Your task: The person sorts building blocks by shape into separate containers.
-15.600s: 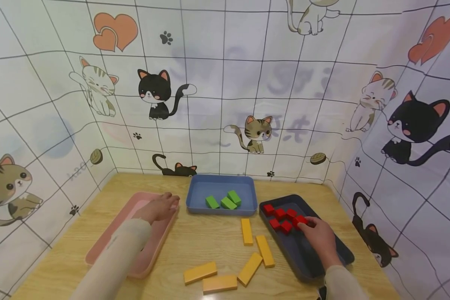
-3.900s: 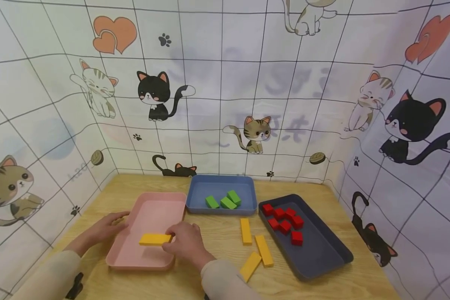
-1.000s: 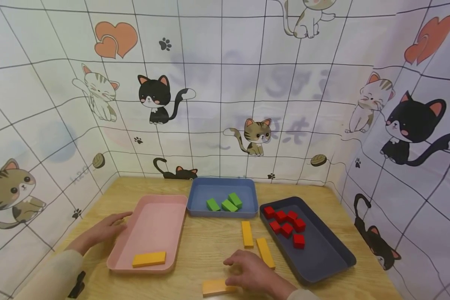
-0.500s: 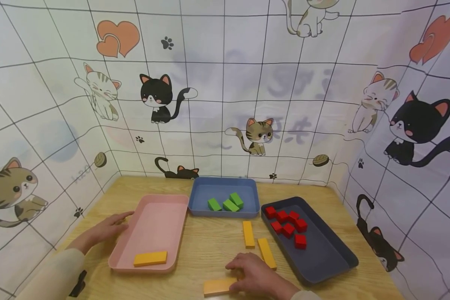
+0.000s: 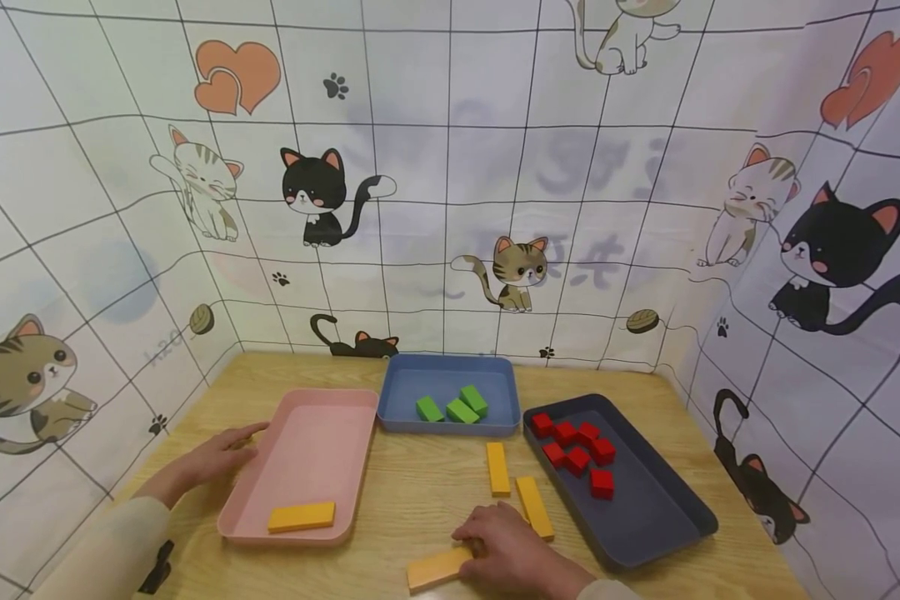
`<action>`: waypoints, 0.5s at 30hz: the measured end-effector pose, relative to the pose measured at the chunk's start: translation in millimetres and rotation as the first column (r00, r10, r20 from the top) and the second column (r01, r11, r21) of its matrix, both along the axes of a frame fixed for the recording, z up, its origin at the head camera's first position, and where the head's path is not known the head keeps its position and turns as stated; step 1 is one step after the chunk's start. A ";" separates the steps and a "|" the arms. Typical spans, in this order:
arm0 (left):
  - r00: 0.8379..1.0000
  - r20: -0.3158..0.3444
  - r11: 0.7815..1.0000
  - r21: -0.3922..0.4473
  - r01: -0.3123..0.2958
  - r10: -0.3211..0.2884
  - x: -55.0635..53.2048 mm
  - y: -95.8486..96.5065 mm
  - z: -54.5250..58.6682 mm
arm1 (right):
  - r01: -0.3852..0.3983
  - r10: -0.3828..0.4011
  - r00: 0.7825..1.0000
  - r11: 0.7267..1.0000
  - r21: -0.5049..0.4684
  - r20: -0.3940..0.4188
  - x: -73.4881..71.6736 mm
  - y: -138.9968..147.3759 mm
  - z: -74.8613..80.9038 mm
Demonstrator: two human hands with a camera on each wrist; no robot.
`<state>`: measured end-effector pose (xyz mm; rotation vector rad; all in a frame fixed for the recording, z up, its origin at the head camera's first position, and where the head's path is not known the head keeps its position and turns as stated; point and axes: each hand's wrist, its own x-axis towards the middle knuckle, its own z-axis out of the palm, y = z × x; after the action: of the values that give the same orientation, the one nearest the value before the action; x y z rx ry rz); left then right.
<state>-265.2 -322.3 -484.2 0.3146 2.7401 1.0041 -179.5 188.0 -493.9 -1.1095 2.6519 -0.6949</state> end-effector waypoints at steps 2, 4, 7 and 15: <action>1.000 -0.001 1.000 -0.007 0.000 0.000 0.5 0.5 0.8 | -0.005 0.005 1.000 1.000 0.009 -0.020 -0.5 0.7 -0.1; 1.000 -0.001 1.000 -0.012 -0.002 0.002 0.8 0.9 1.8 | -0.017 0.017 0.999 1.000 0.015 -0.040 -0.8 1.3 -0.2; 1.000 0.001 1.000 -0.014 -0.001 0.001 1.4 1.5 3.1 | -0.034 0.035 0.998 0.999 0.017 -0.061 -0.6 2.1 -0.3; 1.000 0.020 1.000 -0.017 -0.013 0.013 2.2 2.4 2.7 | -0.016 0.017 0.999 1.000 0.027 -0.045 -0.1 0.9 2.0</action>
<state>-262.9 -319.8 -481.6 0.2828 2.7343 0.9821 -179.6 188.9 -492.0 -1.1523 2.6778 -0.6371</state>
